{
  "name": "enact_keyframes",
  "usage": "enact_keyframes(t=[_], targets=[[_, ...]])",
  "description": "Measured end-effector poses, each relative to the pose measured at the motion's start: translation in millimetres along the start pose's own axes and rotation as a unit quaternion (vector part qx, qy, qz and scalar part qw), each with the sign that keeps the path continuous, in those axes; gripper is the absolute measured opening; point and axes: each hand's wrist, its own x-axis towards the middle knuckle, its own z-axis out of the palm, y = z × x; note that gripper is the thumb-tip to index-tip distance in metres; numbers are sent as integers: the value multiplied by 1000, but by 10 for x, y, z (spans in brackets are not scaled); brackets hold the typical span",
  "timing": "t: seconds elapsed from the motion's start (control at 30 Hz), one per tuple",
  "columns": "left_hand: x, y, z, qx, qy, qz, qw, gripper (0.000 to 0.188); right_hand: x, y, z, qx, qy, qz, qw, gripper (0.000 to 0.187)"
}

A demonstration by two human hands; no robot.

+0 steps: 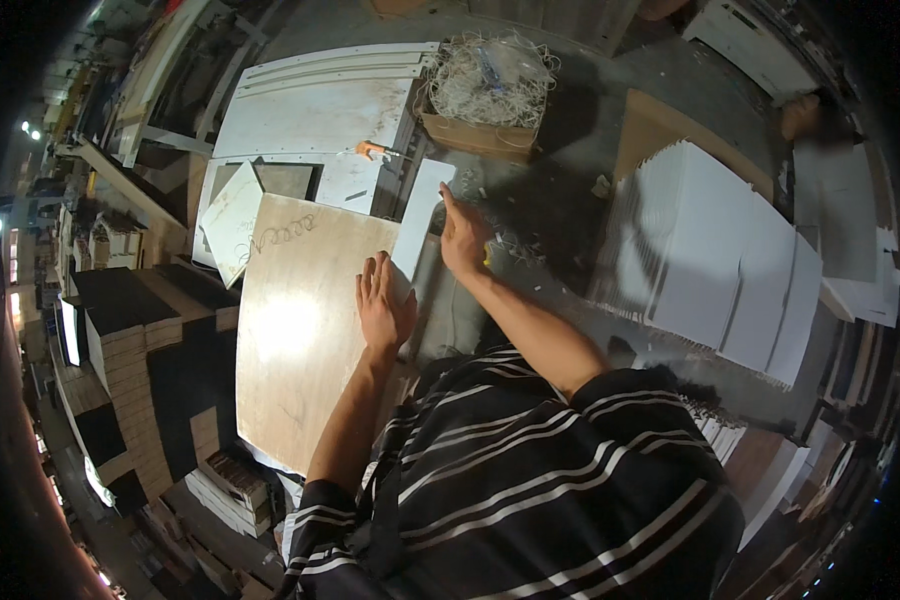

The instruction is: The person uses a yellow utility knife to cut a long white plastic strip on a wooden workbench. They repeatedly score and snap the strip into shorter pieces, then place the cut pieces onto a stack of similar strips.

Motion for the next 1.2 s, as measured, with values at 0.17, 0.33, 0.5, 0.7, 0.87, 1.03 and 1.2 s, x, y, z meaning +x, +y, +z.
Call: enact_keyframes(t=[0.17, 0.33, 0.5, 0.7, 0.87, 1.03, 1.2], targets=[[8, 12, -33, -16, -1, 4, 1000, 63, -331, -289, 79, 85, -33, 37, 995, 50], [45, 28, -27, -4, 2, -5, 1000, 63, -411, -184, -209, 158, -153, -56, 974, 52], [54, 43, -27, -2, 22, 2, 1000, 60, 56, 66, -129, 119, -115, 31, 986, 54], [44, -12, 7, 8, 18, 10, 1000, 68, -119, -243, -171, 81, -146, -92, 982, 55], [65, -7, -12, -17, 13, -1, 1000, 74, -75, -218, -537, 139, -371, -129, 909, 55], [39, 12, -70, -11, -7, -7, 1000, 84, 373, -59, -308, 85, -234, -63, 966, 43], [-750, -150, -342, 52, -35, -96, 993, 86, 344, -77, -196, 29, -224, -22, 974, 44]])
